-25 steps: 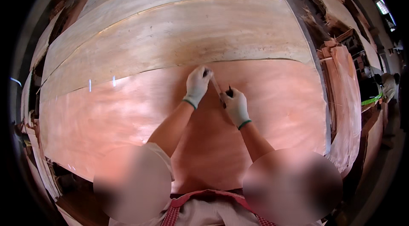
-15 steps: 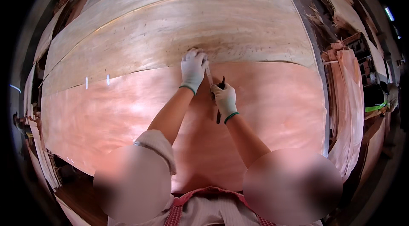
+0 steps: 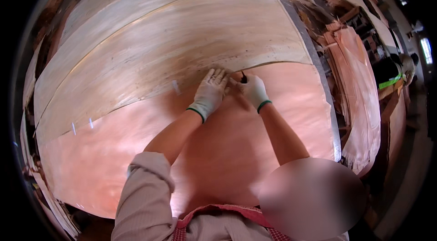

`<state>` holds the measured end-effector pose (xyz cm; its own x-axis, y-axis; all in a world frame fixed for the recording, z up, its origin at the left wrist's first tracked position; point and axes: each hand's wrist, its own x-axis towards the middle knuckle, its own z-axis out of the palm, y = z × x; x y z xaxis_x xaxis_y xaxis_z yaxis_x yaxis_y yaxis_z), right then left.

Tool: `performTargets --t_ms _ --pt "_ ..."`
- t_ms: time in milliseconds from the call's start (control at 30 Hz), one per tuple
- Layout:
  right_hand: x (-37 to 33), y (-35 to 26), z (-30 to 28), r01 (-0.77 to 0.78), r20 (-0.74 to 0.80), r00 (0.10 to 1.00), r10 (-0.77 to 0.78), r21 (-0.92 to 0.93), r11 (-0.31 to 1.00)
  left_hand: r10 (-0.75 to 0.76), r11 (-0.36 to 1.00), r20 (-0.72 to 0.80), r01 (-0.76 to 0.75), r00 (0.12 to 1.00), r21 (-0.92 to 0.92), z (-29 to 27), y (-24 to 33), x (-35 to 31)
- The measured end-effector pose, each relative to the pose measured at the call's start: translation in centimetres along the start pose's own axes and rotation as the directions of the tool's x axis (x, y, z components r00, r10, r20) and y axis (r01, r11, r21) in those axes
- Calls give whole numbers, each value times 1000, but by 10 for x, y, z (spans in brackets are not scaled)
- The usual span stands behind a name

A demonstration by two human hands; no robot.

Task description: The person uses a knife to peel thin layers of wood veneer from large sheets in a workshop. They lift the veneer, scrape the surface, and stack the peeled sheets on a table while other workers are visible in the background.

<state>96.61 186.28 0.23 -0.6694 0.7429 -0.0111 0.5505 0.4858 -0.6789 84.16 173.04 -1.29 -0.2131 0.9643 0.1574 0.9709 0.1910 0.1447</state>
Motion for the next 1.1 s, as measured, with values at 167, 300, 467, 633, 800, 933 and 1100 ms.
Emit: performTargets --t_ms 167,300,467,633,800,933,1100 --pt "45 38 -53 -375 138 927 349 275 885 -84 996 203 82 976 22 -23 25 49" --pt "59 85 -33 -171 -34 985 172 16 985 223 974 -98 -218 970 60 23 52 96" --pt "88 84 -82 -61 45 994 102 -547 835 128 991 -82 -130 988 -18 43 57 85" --pt "112 179 -173 -424 -116 894 433 101 900 78 973 -176 -113 981 -200 38 56 87" --pt "124 203 -176 -611 5 792 611 34 791 60 965 -173 -101 983 -243 32 53 91" --pt "69 271 -236 -516 -217 854 474 -477 711 145 929 -216 -208 966 -306 30 84 112" --pt "-51 126 -177 -415 -142 881 451 221 882 -46 947 -83 17 995 -321 20 40 73"
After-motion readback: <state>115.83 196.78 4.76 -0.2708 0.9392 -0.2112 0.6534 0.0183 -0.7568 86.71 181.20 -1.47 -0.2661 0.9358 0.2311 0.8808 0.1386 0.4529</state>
